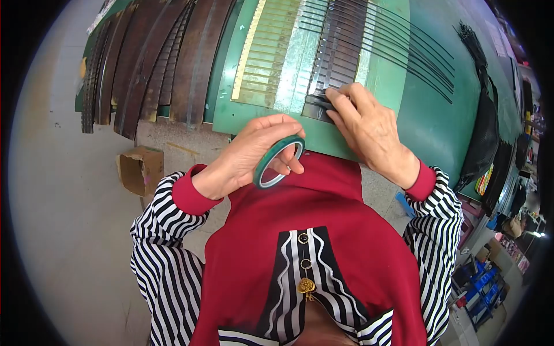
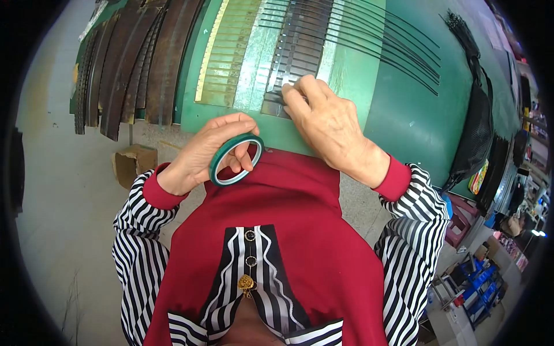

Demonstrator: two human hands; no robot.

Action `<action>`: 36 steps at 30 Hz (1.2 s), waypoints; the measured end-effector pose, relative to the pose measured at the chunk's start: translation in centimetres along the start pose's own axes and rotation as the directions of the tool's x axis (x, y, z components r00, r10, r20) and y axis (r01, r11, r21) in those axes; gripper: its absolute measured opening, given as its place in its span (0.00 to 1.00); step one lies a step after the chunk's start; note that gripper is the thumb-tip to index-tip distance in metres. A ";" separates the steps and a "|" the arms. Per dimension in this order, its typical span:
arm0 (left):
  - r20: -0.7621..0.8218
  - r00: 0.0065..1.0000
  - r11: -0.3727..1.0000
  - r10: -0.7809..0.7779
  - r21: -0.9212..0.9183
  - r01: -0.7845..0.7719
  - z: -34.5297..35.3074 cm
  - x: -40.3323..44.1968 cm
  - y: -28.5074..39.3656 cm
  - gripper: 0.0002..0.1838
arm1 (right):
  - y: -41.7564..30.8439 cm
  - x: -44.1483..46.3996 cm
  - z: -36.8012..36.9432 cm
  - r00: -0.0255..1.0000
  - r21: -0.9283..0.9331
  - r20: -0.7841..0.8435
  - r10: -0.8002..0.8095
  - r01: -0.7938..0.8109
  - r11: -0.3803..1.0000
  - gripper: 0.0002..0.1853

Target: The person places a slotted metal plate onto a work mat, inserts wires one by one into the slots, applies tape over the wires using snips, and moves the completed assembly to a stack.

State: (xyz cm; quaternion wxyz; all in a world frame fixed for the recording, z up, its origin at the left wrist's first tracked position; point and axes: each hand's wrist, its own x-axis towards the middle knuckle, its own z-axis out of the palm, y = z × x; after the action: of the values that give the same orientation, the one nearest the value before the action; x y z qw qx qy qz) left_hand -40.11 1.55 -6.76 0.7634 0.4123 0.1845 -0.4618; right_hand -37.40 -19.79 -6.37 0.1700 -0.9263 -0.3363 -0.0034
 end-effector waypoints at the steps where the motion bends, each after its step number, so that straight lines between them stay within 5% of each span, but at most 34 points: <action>1: 0.001 1.000 1.000 0.005 -0.008 -0.005 0.0 0.0 0.0 0.11 | -0.1 -0.1 0.1 1.000 0.034 -0.017 -0.021 0.022 0.999 0.19; 10: -0.123 0.992 0.996 0.012 0.084 -0.002 1.0 -0.1 -0.3 0.11 | 0.0 0.5 -1.3 0.997 0.117 -0.043 0.057 -0.052 0.992 0.23; 13: -0.178 0.984 0.987 0.024 0.161 0.005 1.2 0.0 -0.3 0.12 | 0.9 0.5 -0.9 0.998 0.006 0.059 0.029 -0.029 1.000 0.30; 18: -0.194 0.981 0.986 0.000 0.165 0.033 1.2 0.1 -0.1 0.12 | 0.2 1.4 0.1 0.988 -0.240 0.007 -0.156 0.153 0.959 0.34; 30: -0.222 0.973 0.985 -0.070 0.137 0.103 1.5 0.1 0.7 0.11 | -0.1 -0.1 -3.5 0.917 0.180 0.304 -0.258 0.210 0.961 0.30; 33: -0.196 0.979 0.989 -0.056 0.121 0.080 1.4 0.0 0.7 0.11 | -0.2 1.3 -3.4 0.891 0.180 0.345 0.296 -0.372 0.910 0.26; 36: -0.202 0.978 0.990 -0.056 0.114 0.080 1.4 0.0 0.7 0.11 | 0.2 0.9 -1.5 0.972 -0.051 0.168 0.164 -0.157 0.986 0.22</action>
State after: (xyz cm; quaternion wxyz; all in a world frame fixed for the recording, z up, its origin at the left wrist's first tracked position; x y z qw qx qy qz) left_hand -39.68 0.61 -5.64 0.6983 0.4956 0.2452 -0.4546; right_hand -36.48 -19.86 -4.88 0.1229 -0.9503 -0.2735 0.0837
